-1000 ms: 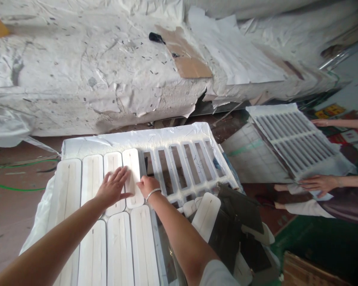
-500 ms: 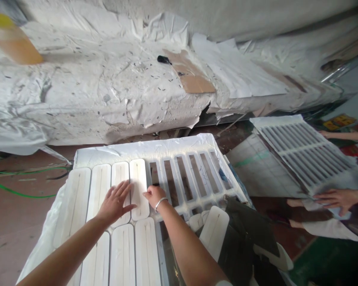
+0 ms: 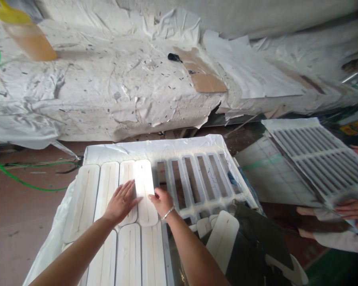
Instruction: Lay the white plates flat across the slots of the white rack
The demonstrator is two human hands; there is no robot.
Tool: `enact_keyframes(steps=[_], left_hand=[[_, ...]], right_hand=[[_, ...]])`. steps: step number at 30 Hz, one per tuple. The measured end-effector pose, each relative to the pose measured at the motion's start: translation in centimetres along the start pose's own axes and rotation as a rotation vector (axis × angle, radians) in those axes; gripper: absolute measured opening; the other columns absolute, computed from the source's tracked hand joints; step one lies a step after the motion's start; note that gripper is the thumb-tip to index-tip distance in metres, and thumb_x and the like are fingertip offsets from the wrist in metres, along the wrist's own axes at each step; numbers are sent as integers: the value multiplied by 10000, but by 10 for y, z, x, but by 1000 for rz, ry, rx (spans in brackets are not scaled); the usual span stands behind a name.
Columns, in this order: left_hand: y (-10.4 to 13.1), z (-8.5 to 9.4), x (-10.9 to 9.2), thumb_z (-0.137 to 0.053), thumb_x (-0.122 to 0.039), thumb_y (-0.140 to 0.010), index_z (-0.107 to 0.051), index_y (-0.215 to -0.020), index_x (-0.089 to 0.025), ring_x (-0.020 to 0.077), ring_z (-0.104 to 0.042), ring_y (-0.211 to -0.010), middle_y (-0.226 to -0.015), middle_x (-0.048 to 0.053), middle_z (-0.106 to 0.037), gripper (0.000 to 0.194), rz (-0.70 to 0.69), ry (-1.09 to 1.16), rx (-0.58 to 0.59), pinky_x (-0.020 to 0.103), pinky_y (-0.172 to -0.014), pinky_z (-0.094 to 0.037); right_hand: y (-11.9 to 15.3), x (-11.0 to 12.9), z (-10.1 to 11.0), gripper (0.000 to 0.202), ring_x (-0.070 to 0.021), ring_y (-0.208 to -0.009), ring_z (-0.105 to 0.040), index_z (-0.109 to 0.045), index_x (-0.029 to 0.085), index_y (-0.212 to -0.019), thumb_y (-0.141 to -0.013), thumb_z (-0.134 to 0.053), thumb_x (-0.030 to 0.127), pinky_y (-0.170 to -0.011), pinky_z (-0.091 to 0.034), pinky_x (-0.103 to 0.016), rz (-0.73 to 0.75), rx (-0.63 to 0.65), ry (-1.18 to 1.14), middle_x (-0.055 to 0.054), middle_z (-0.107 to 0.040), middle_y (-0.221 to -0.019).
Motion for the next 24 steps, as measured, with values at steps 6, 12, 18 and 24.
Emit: enact_keyframes(steps=[6, 12, 18, 24], left_hand=[[-3, 7, 7, -426, -478, -914, -203, -1451, -91, 263, -382, -1310, -1399, 167, -429, 698, 27, 101, -55, 434, -1056, -376], [-4, 12, 4, -414, -425, -930, -239, -1446, -101, 265, -362, -1323, -1432, 131, -395, 634, -13, 53, -2, 440, -1062, -372], [-6, 7, -3, -361, -505, -926, -270, -1440, -85, 262, -305, -1353, -1466, 115, -338, 670, -22, -33, 10, 456, -1086, -318], [-13, 0, -7, -296, -529, -931, -311, -1427, -79, 259, -259, -1374, -1476, 112, -314, 670, -57, -76, 41, 457, -1107, -269]], right_hand=[[-27, 1, -5, 295, -55, -516, -311, -400, 165, -573, -754, -599, 285, -499, -199, -205, -83, 13, 67, 86, -333, -508], [-34, -2, -4, 313, -58, -493, -286, -377, 167, -542, -734, -609, 253, -483, -185, -220, -178, 58, 162, 84, -299, -480], [-32, -7, -3, 289, -59, -494, -266, -421, 165, -541, -740, -604, 268, -481, -181, -220, -221, 59, 233, 80, -296, -486], [-40, -12, -8, 265, -39, -493, -311, -505, 147, -565, -723, -657, 295, -469, -213, -175, -199, 186, 158, 88, -332, -480]])
Point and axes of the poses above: each hand's wrist, its own y-axis away from the middle knuckle, its own z-axis out of the back of the hand, x = y × z, the point moved 10 cm from there along -y, towards the middle knuckle
